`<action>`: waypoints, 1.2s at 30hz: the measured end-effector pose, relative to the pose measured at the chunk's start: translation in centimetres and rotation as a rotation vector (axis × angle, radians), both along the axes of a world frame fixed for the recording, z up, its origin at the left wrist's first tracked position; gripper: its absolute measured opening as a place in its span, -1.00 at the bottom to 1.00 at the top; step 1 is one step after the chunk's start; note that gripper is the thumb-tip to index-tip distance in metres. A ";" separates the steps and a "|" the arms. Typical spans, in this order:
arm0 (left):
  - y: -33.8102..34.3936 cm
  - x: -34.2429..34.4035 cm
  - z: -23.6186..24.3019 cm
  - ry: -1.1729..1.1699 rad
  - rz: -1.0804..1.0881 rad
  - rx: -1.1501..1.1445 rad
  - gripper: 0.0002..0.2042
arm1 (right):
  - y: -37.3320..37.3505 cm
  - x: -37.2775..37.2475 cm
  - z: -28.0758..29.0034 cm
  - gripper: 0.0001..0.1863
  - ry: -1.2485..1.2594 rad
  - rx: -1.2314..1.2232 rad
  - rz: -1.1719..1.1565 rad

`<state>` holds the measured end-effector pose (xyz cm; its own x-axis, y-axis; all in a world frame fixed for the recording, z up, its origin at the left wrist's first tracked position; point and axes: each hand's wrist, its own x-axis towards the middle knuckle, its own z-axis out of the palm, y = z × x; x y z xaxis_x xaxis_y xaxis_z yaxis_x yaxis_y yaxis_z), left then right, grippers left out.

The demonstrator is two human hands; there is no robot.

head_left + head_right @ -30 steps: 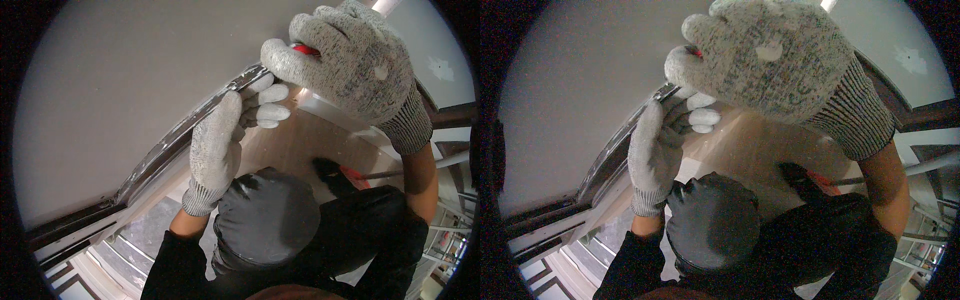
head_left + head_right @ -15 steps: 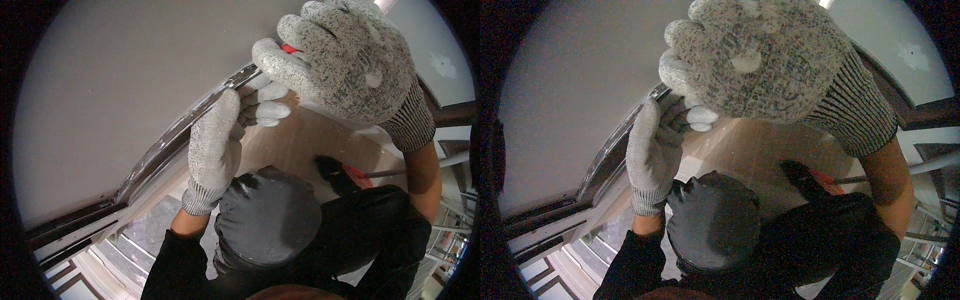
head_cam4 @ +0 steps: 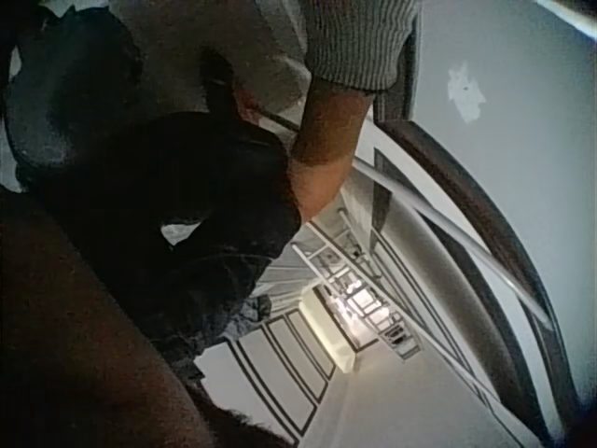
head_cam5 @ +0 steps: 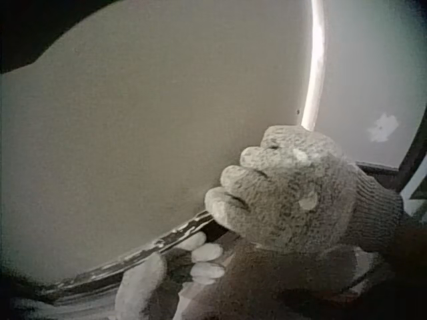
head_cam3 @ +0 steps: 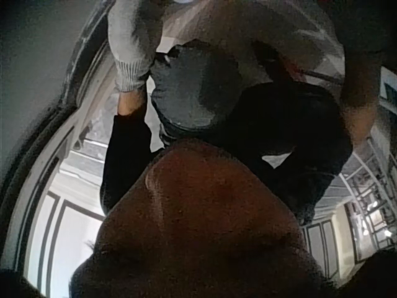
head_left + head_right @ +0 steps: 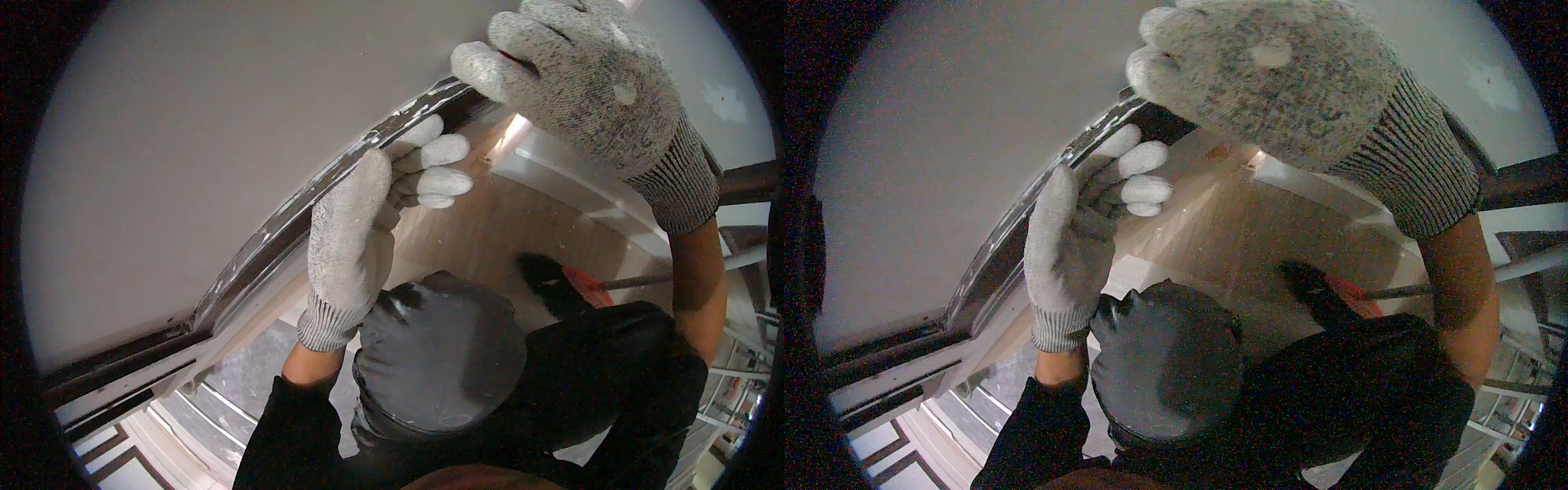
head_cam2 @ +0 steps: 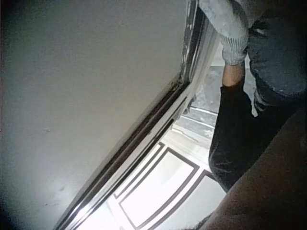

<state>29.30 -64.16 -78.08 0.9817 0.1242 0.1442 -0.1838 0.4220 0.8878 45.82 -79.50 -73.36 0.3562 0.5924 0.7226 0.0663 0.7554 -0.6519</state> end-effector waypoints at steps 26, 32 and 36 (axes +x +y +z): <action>0.5 -0.5 -0.3 -0.005 0.001 -0.078 -0.46 | -2.3 -4.7 2.7 -0.69 -1.037 -0.935 -0.800; 0.3 -0.5 -0.1 -0.019 -0.042 -0.047 -0.52 | -3.3 -5.6 3.0 -0.59 -1.122 -0.790 -0.867; 0.3 -0.4 0.0 -0.020 -0.144 0.028 -0.57 | -2.8 -5.7 2.4 -0.49 -1.012 -0.869 -0.989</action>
